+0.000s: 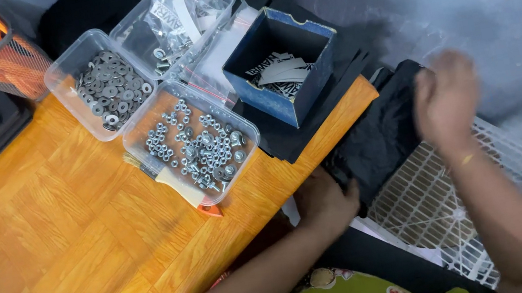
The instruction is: The person wraps a small cardboard box in a black plastic bag and then handles flat cardboard sheets and small metal components.
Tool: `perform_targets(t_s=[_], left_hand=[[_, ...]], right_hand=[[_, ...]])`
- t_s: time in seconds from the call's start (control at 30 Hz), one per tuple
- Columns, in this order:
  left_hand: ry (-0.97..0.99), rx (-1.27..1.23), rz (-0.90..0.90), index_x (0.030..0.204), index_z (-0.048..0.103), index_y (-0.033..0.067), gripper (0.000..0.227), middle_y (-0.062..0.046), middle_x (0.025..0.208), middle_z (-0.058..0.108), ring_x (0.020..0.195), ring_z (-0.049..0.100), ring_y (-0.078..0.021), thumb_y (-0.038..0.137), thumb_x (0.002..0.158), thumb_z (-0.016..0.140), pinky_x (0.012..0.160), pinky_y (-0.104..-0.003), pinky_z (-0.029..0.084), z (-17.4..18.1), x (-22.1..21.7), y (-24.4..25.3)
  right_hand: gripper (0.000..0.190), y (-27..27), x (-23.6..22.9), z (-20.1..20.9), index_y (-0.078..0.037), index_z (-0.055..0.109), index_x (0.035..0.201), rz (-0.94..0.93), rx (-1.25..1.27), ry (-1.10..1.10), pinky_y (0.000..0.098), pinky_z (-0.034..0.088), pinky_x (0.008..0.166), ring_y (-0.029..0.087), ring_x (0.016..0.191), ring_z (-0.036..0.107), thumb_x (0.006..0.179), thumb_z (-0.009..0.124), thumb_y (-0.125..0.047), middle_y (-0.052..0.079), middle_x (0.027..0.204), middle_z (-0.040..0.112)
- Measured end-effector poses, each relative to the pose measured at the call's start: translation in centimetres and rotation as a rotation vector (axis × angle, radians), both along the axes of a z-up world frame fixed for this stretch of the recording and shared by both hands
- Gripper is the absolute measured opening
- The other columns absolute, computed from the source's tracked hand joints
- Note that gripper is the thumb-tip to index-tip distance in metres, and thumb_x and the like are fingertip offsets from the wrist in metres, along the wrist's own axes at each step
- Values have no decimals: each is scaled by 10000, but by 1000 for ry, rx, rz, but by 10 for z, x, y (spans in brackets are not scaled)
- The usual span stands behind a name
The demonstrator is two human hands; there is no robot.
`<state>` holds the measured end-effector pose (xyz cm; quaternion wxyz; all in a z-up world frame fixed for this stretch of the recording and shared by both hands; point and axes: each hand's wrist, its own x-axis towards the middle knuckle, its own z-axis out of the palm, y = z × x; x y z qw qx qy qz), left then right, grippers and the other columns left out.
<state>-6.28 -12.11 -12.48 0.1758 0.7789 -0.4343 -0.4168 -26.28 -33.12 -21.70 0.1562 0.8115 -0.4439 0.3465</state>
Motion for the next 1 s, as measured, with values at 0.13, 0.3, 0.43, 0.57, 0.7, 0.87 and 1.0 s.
perform_targets(t_s=[0.13,0.3,0.43,0.57,0.7,0.87,1.0], left_hand=[[-127,-444,-271,1561,225,-96,792,-414,1556,234,1424,214,-622,283,961,576,1122,-760,175,-28,-22,11],[-258,-291,-487,1575,221,-100,847,-323,1669,127,1540,17,-512,411,943,459,1190,-711,-30,-66,-24,7],[-366,-188,-550,1606,155,-62,922,-285,1696,70,1557,-20,-482,467,929,492,1185,-725,-37,-71,-23,6],[-309,145,-680,1621,-129,23,992,-185,1702,-249,1562,-217,-394,554,982,413,1222,-609,-34,-21,-16,-4],[-315,165,-666,1627,-170,104,964,-199,1699,-251,1563,-151,-423,583,984,364,1221,-606,-28,-3,-13,0],[-538,-209,-867,1643,18,160,842,-148,1709,-173,1553,-194,-437,583,973,301,1192,-644,-85,-57,-22,-4],[-274,-154,-886,1622,145,94,883,-123,1722,-110,1554,-256,-406,636,931,228,1213,-567,-195,-69,-19,-2]], right_hand=[[424,90,44,-12,21,608,1365,499,87,35,646,229,1219,523,1486,351,970,598,-134,302,1505,502],[490,96,34,-24,-132,609,1423,492,219,100,632,321,1172,412,1455,438,956,623,-280,140,1561,519],[600,43,3,-16,-96,620,1486,265,187,219,705,392,1085,516,1385,513,966,651,-394,243,1545,557],[659,-14,-39,-16,-166,352,1621,88,643,268,610,128,1217,461,1549,191,1048,370,-491,181,1679,302],[355,-26,-53,-23,19,649,1216,-35,248,213,581,450,937,504,1162,564,1142,477,-283,265,1246,635],[378,50,14,21,61,620,1385,127,195,136,622,357,1137,539,1325,499,1064,535,-118,348,1451,541],[547,61,24,-3,-85,530,1481,284,428,323,659,218,1228,483,1533,283,979,551,-299,213,1614,416]])
